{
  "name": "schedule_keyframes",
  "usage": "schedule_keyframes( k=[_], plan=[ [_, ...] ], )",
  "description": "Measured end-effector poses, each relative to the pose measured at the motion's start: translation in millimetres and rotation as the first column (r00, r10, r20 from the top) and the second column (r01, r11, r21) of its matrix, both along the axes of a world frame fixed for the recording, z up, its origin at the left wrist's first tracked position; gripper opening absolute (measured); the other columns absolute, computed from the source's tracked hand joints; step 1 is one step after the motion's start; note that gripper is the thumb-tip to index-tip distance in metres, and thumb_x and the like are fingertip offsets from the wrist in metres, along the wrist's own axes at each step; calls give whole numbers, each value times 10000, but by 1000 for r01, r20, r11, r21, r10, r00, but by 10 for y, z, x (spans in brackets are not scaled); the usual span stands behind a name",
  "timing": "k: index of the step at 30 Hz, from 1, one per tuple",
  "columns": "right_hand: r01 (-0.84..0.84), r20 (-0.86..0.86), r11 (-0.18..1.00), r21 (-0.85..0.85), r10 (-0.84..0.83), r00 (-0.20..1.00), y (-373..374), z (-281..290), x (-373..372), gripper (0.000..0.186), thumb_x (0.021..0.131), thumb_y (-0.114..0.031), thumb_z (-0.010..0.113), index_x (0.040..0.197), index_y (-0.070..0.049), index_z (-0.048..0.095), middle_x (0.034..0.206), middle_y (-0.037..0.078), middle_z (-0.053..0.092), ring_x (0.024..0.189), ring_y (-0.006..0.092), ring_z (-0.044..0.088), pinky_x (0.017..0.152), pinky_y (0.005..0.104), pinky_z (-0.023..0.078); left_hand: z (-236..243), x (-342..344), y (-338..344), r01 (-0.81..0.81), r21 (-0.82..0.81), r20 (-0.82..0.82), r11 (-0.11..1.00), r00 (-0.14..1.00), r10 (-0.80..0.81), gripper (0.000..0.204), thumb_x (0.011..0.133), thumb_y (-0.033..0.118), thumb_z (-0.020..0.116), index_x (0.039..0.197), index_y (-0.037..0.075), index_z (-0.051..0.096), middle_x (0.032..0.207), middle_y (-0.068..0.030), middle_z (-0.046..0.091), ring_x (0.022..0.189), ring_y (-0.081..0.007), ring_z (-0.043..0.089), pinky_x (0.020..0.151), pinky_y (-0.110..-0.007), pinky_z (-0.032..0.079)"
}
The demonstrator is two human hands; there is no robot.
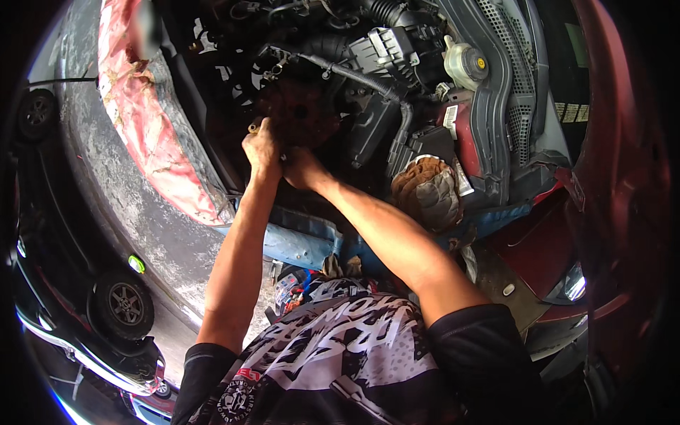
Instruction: Loosening bolts and tapping engine components using a socket wrench and hammer.
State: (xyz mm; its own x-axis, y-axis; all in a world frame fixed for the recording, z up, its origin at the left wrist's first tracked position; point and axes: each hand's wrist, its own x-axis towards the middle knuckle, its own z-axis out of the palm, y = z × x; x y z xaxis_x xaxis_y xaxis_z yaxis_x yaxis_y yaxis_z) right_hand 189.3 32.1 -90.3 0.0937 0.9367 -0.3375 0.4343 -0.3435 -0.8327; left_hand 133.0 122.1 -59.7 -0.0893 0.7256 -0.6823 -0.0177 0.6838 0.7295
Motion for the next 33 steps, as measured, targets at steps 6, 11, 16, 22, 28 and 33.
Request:
schedule_keyframes(
  k=[6,11,16,22,28,33],
  plan=[
    [176,-161,984,-24,-177,971,88,179,-38,202,778,-88,608,916,41,681,946,279,683,943,400,671,817,453,509,33,-62,72,273,6,-201,962,943,-266,268,853,208,650,709,-16,620,639,-16,584,565,-116,536,505,-308,437],
    [32,-80,995,-98,-40,996,211,378,-195,272,778,-104,558,980,39,671,1018,313,654,1006,442,624,857,492,507,3,-430,134,241,-20,-48,970,969,-242,253,899,269,661,832,27,641,708,-11,615,592,-114,555,548,-282,460],
    [56,34,982,-180,-50,998,12,243,91,306,830,-228,595,990,17,686,966,263,687,926,425,671,801,496,547,909,-476,-168,508,557,-243,658,857,-455,600,952,235,657,1396,-55,378,1119,-111,618,1080,-141,584,922,-298,474],
    [-80,152,831,-551,194,969,106,629,2,300,808,-155,603,1025,24,707,1020,270,685,1013,387,672,854,438,562,913,-1101,-322,799,473,-787,371,572,-230,299,941,112,590,1224,13,593,1212,-187,582,1145,-362,567,974,-427,463],
    [-53,190,777,-627,218,957,217,729,-82,279,803,-106,595,1028,12,711,1039,264,686,1007,392,678,835,453,571,742,-1170,-370,784,552,-780,284,606,-158,247,892,68,574,1128,27,635,1173,-147,624,1089,-356,584,948,-439,452],
    [-87,246,822,-563,267,932,235,846,161,273,794,-108,546,953,63,688,992,304,662,989,412,666,822,448,564,717,-1184,-377,762,574,-766,302,629,-130,229,867,69,595,1089,51,647,1141,-137,624,1062,-342,587,928,-430,454]
  ],
)
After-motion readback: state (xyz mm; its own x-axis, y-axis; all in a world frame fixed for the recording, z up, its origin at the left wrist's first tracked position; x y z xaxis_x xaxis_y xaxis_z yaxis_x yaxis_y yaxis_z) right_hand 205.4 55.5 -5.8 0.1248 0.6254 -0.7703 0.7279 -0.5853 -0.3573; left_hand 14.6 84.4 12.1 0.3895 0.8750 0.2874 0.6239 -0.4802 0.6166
